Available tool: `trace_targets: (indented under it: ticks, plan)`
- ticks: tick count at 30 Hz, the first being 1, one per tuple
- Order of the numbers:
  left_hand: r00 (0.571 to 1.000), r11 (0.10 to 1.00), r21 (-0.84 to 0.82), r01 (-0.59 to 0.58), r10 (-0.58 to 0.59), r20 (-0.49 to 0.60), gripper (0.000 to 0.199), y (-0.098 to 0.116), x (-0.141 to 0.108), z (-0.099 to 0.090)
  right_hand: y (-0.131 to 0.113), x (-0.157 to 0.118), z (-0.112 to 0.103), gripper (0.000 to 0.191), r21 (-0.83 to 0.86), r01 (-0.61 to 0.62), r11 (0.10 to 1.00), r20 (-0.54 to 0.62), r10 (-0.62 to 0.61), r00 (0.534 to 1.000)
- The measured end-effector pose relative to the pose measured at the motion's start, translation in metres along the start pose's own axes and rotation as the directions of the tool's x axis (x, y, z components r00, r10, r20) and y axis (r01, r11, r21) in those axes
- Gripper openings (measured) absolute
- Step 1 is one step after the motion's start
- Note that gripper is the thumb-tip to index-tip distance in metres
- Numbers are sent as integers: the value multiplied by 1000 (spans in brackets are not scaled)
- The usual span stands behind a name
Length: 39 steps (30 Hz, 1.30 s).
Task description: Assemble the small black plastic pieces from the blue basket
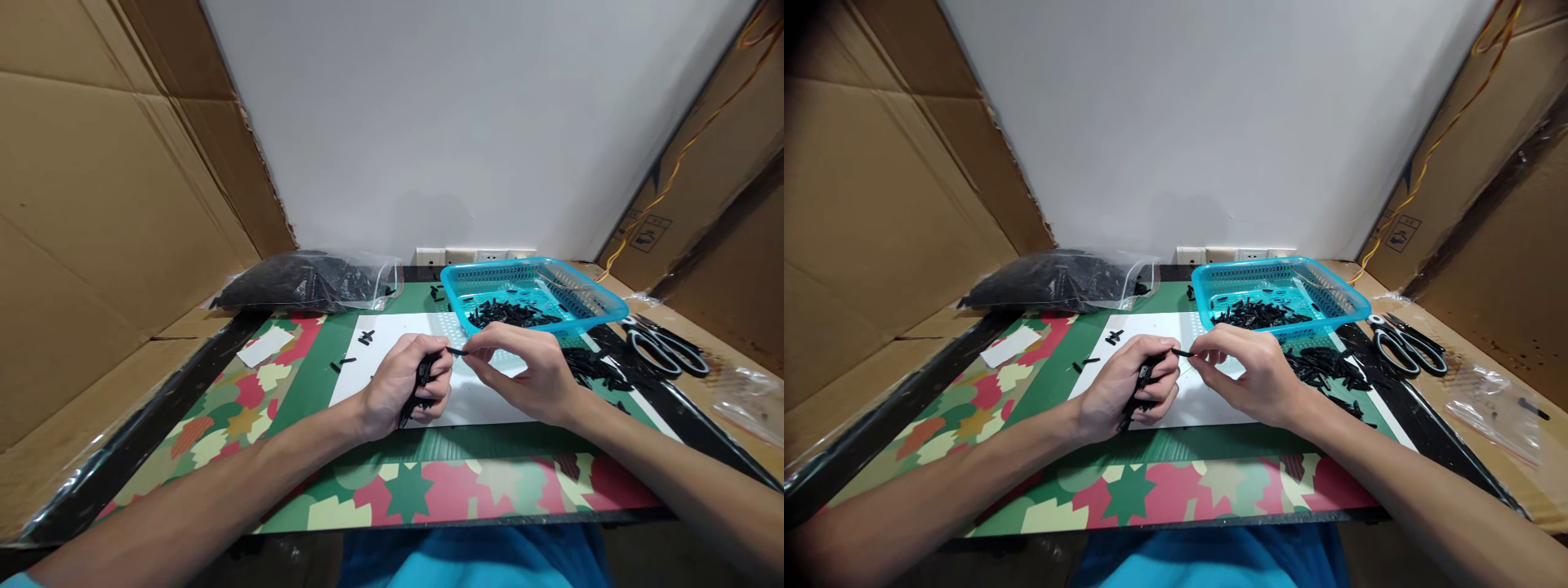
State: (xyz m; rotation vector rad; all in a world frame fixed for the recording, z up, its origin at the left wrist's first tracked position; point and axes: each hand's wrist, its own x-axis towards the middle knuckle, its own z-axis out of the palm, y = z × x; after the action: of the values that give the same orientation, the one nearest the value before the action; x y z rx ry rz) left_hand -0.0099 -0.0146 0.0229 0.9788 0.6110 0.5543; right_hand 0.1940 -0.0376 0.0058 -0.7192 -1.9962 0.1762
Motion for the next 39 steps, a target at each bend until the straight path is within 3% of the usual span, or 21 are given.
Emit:
trace_targets:
  ticks: [31,35,39]
  plan:
    - [1000,1000,23,-8,9,-11,38,-1,1,-1,2,0,0,5,-10,1,1000,20,-1,1000]
    - [1000,1000,30,-7,7,-11,38,-1,2,-1,2,-1,0,7,-63,37,997,5,-37,999]
    - [1000,999,45,-11,12,-12,38,-1,2,0,7,-1,-6,9,-235,132,963,5,-134,991]
